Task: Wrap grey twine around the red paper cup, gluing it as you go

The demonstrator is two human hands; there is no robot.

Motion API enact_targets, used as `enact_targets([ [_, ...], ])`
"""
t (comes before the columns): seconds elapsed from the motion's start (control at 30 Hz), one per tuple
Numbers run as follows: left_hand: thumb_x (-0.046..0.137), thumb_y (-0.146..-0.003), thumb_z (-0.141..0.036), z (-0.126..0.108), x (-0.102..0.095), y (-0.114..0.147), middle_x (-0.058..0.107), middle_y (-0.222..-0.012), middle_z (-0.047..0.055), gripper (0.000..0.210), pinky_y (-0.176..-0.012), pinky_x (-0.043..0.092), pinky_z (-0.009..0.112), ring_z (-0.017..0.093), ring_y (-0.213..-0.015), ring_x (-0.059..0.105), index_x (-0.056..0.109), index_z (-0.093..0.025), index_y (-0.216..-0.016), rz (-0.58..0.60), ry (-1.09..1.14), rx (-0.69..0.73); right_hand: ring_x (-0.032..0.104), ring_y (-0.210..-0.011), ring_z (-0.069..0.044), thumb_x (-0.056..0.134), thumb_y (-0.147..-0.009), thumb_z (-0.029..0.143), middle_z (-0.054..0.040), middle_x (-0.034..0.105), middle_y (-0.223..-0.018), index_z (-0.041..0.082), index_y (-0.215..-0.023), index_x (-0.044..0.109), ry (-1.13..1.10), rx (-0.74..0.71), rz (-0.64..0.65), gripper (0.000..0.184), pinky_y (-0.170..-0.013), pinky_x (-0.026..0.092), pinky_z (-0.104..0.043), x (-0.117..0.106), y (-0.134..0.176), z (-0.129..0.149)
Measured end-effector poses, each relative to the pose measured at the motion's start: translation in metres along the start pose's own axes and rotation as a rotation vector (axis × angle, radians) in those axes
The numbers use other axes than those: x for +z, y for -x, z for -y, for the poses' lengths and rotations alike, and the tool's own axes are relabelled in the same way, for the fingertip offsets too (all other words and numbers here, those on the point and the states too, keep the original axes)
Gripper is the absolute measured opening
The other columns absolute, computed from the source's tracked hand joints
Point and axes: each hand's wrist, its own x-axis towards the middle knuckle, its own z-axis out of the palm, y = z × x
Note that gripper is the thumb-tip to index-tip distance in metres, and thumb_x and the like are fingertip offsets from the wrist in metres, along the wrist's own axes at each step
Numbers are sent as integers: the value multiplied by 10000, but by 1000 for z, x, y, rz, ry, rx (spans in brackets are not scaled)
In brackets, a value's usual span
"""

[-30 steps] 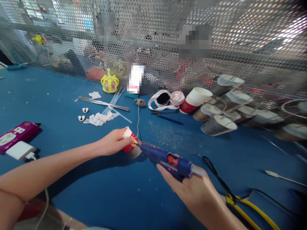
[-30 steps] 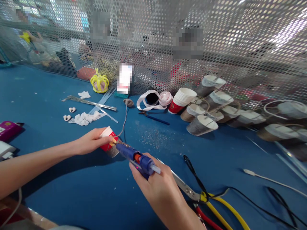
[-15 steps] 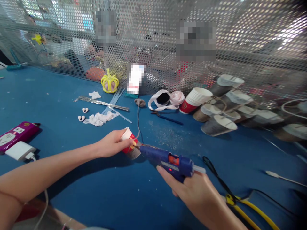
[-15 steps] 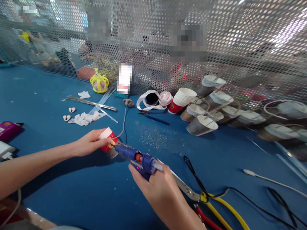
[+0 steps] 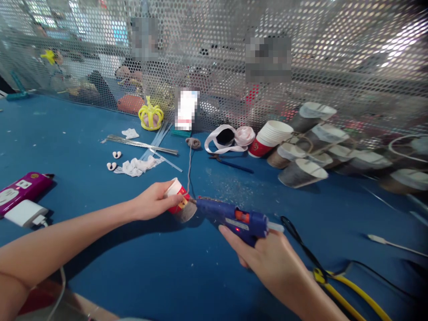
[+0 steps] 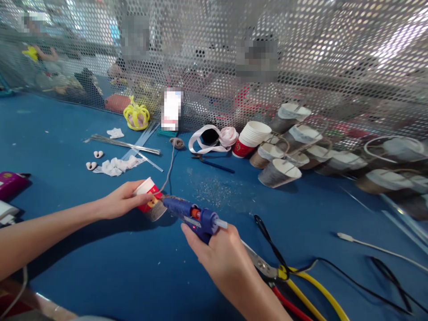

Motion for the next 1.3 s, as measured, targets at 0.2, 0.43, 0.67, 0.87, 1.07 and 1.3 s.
enact_targets([
  [0.2,422,-823,-416,0,0,0,590,-748,21,325,-588,398,214,115,-634,499,542,-124,-901,8,-32,0,417,-253,-110,563,-647,405,44,427,-290,217,-488,522,-45,-38,12,250,-277,369,-212,0,0,-1],
  [0.43,432,-824,-376,1,0,2,579,-734,15,292,-564,381,200,108,-624,486,546,-121,-909,12,3,-2,467,-251,-123,536,-653,384,44,453,-281,204,-529,586,-115,0,38,224,-279,402,-199,-6,-3,8],
  [0.67,432,-822,-388,0,0,2,574,-723,12,306,-554,374,198,106,-608,477,549,-119,-910,27,-2,6,471,-313,-121,549,-635,464,18,443,-310,230,-358,394,-47,100,81,394,-364,425,-224,-8,-3,6],
  [0.87,439,-818,-350,-1,0,2,574,-726,19,277,-552,371,194,108,-619,477,553,-110,-899,22,-12,2,476,-345,-126,534,-652,486,12,463,-341,229,-379,406,-18,119,101,395,-399,425,-240,-4,-4,-1],
  [1.07,442,-818,-344,1,0,2,565,-714,14,275,-539,363,187,101,-605,463,552,-104,-896,21,-2,14,455,-329,-118,546,-623,480,18,448,-321,228,-379,403,-33,169,87,378,-391,419,-234,-5,-6,1],
  [1.3,441,-815,-356,1,0,0,551,-704,8,271,-558,369,198,101,-603,456,539,-109,-866,10,33,15,446,-306,-117,534,-624,448,35,422,-305,217,-444,480,-44,102,99,297,-347,395,-225,-5,-1,5],
])
